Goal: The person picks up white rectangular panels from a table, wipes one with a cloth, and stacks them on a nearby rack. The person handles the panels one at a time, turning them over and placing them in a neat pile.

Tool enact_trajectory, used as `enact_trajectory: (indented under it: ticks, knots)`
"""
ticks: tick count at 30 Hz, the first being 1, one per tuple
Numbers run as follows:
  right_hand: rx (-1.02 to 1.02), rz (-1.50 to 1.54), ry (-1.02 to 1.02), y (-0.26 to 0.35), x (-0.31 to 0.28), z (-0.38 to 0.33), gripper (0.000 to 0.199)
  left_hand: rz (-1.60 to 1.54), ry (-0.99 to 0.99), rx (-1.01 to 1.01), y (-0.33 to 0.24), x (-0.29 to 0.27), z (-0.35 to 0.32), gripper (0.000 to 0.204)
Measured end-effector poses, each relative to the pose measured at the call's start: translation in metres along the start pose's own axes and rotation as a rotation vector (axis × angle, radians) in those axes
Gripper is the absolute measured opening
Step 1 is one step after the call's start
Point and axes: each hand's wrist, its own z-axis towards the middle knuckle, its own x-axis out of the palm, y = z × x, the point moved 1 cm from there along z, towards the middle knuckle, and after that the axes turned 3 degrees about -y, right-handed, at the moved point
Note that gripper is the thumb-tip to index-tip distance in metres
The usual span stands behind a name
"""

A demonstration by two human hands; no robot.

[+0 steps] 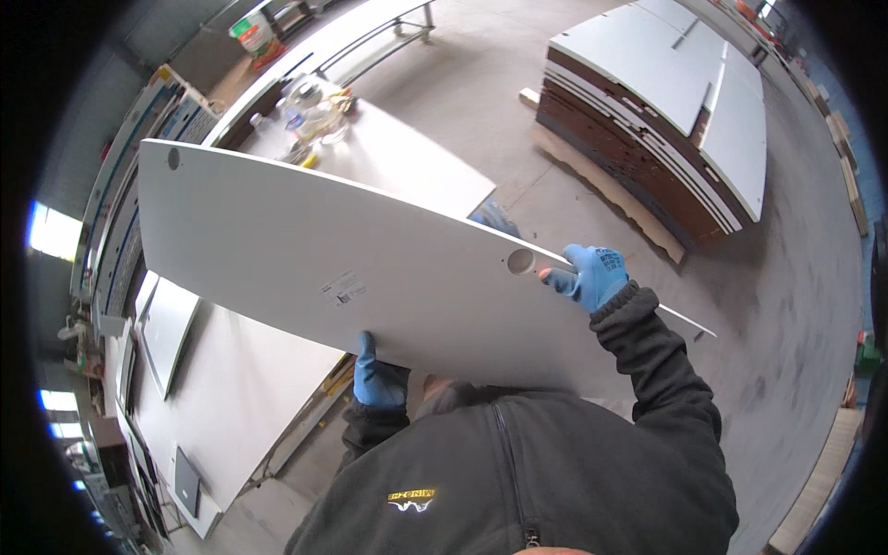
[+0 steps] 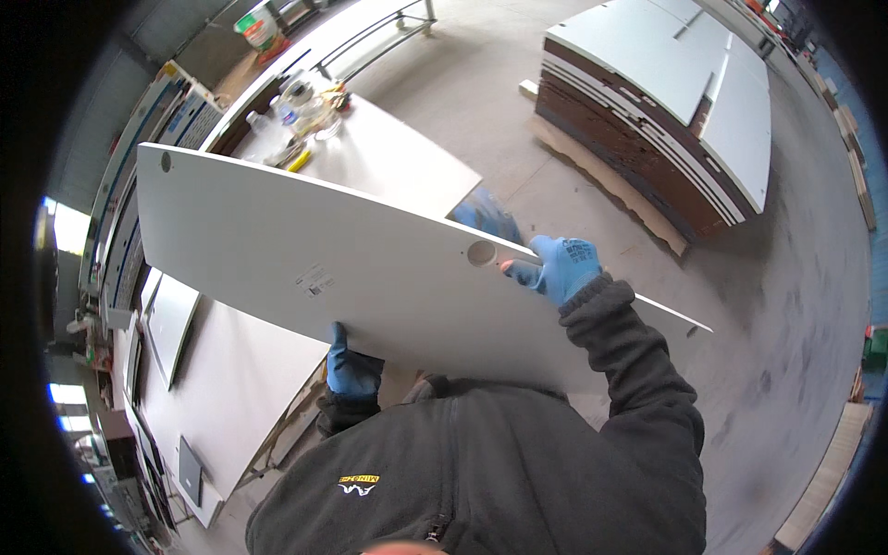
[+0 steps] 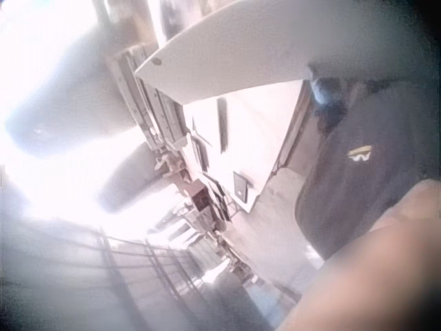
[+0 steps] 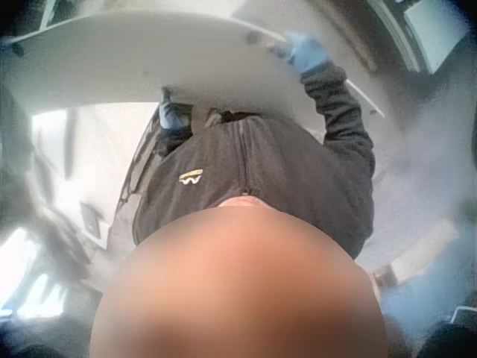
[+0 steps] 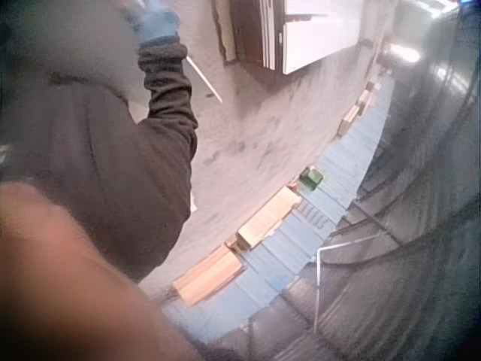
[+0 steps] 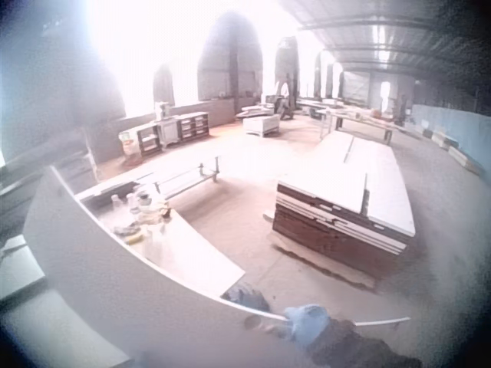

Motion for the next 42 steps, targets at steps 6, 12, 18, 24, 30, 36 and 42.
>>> enact_trajectory:
  ticks: [6,12,18,24,30,36,42]
  knots:
    - [0.212,-0.022,-0.084,-0.142,-0.028,-0.034,0.066,0.066,0.005,-0.322,0.107,0.073,0.058,0.060]
    - [0.445,0.005,-0.275,-0.269,-0.044,-0.045,0.057,0.161,0.162,-0.468,0.218,0.138,0.156,0.065]
    - [0.675,-0.070,-0.374,-0.384,-0.077,-0.075,0.054,0.263,0.289,-0.733,0.323,0.238,0.219,0.070]
    - [0.911,0.035,-0.509,-0.523,-0.108,-0.151,0.053,0.414,0.391,-0.890,0.469,0.358,0.243,0.065]
    - [1.084,-0.009,-0.632,-0.703,-0.157,-0.266,0.052,0.534,0.253,-1.003,0.687,0.452,0.232,0.057]
    - [1.250,0.088,-0.580,-0.843,-0.231,-0.387,0.051,0.632,0.228,-1.090,0.853,0.535,0.177,0.046]
    - [1.272,0.126,-0.637,-0.981,-0.275,-0.454,0.050,0.632,0.457,-1.140,1.004,0.586,0.176,0.040]
